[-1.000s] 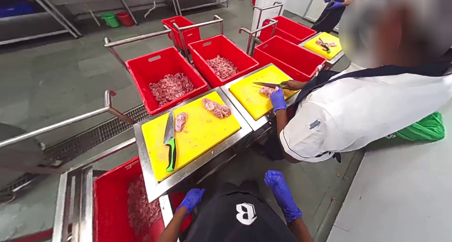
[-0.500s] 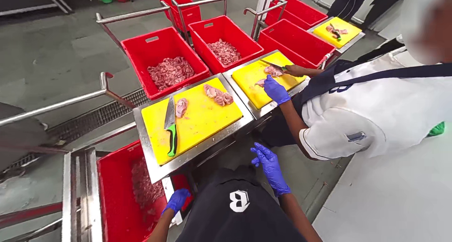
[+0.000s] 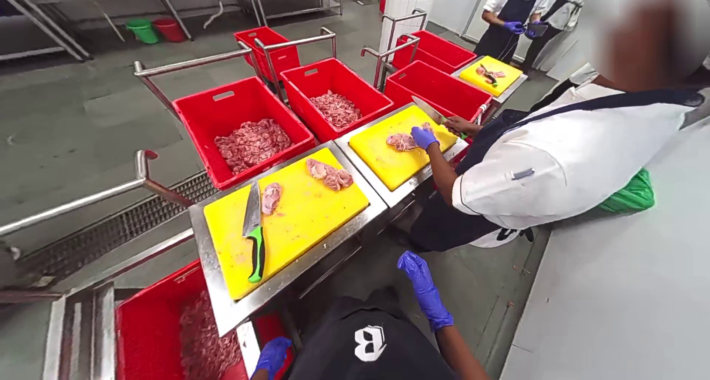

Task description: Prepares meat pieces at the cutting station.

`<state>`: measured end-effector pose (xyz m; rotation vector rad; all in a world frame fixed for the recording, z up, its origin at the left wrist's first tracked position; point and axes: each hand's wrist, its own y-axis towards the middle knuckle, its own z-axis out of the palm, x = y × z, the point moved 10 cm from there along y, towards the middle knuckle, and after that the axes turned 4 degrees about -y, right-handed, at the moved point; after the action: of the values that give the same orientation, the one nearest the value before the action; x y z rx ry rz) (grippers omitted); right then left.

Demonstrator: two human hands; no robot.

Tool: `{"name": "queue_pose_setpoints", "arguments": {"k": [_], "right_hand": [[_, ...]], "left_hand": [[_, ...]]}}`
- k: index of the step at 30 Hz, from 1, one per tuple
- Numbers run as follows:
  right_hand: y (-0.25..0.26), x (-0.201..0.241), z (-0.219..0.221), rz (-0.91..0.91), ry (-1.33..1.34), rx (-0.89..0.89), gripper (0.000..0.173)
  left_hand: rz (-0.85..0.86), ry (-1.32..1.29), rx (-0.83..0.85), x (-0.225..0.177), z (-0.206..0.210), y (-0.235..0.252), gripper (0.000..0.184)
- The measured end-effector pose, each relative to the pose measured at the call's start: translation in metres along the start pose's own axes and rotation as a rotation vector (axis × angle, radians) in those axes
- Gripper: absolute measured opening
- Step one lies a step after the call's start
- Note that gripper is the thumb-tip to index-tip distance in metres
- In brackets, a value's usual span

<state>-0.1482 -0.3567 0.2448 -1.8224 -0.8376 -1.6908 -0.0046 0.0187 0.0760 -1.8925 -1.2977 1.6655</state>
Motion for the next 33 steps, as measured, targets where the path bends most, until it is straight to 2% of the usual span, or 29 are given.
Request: {"name": "queue_pose_setpoints", "arguments": {"k": [1, 2, 3, 7, 10, 14, 17, 18, 19, 20, 21, 22, 23, 24, 26, 28, 29, 30, 31, 32, 33], "right_hand": [[0.003, -0.013, -0.004, 0.043, -0.054, 0.028, 0.034], [0.005, -0.031, -0.008, 0.101, -0.101, 0.058, 0.034], [0.005, -0.055, -0.015, 0.173, -0.137, 0.088, 0.035], [-0.031, -0.171, -0.065, 0.529, -0.312, 0.081, 0.031], [-0.086, -0.236, -0.102, 0.724, -0.315, -0.018, 0.029], [-0.168, -0.294, -0.135, 0.983, -0.307, -0.161, 0.031], [-0.206, -0.308, -0.143, 0.999, -0.303, -0.216, 0.033], [-0.211, -0.295, -0.14, 0.925, -0.342, -0.25, 0.033], [-0.212, -0.264, -0.135, 0.819, -0.394, -0.3, 0.035], [-0.205, -0.218, -0.125, 0.813, -0.431, -0.308, 0.036], [-0.195, -0.17, -0.106, 1.196, -0.354, -0.102, 0.041], [-0.188, -0.137, -0.096, 1.268, -0.37, -0.155, 0.041], [-0.18, -0.124, -0.091, 1.218, -0.435, -0.218, 0.041], [-0.177, -0.129, -0.09, 1.111, -0.509, -0.234, 0.043], [-0.172, -0.153, -0.096, 0.827, -0.661, -0.237, 0.047], [-0.159, -0.143, -0.089, 0.906, -0.674, -0.097, 0.045], [-0.152, -0.138, -0.087, 0.953, -0.69, -0.091, 0.042], [-0.144, -0.135, -0.083, 1.054, -0.676, 0.037, 0.042], [-0.139, -0.148, -0.084, 1.082, -0.67, 0.178, 0.043], [-0.133, -0.173, -0.095, 0.672, -0.739, -0.107, 0.039], [-0.126, -0.202, -0.099, 0.607, -0.715, -0.061, 0.039]], "left_hand": [[-0.231, -0.068, -0.051, 0.034, 0.008, 0.028, 0.035], [-0.352, -0.083, -0.072, 0.051, 0.014, 0.048, 0.035], [-0.377, -0.066, -0.061, 0.058, 0.018, 0.064, 0.036], [-0.222, 0.013, -0.04, 0.098, 0.03, 0.138, 0.036], [-0.234, -0.021, -0.034, 0.095, 0.025, 0.147, 0.035], [-0.318, -0.037, -0.005, 0.114, 0.021, 0.149, 0.042], [-0.337, -0.016, 0.046, 0.122, 0.015, 0.146, 0.049], [-0.328, 0.008, 0.072, 0.112, 0.011, 0.127, 0.049], [-0.332, 0.036, 0.081, 0.092, 0.007, 0.094, 0.046], [-0.356, 0.051, 0.106, 0.065, 0.005, 0.056, 0.045], [-0.375, 0.104, 0.206, 0.042, 0.006, 0.031, 0.047], [-0.103, 0.266, 0.475, 0.04, 0.014, 0.061, 0.052], [-0.102, 0.286, 0.456, 0.047, 0.019, 0.081, 0.056], [-0.179, 0.321, 0.391, 0.044, 0.02, 0.088, 0.058], [-0.216, 0.344, 0.361, 0.004, 0.017, 0.067, 0.057], [-0.054, 0.231, 0.384, -0.06, 0.004, 0.025, 0.052], [0.048, 0.162, 0.354, -0.093, -0.011, 0.006, 0.05], [0.138, 0.107, 0.267, -0.12, -0.034, -0.008, 0.048], [0.201, 0.077, 0.118, -0.139, -0.064, -0.016, 0.046], [0.217, 0.09, -0.073, -0.148, -0.098, -0.017, 0.044], [0.182, 0.147, -0.274, -0.149, -0.131, -0.014, 0.044]]}}
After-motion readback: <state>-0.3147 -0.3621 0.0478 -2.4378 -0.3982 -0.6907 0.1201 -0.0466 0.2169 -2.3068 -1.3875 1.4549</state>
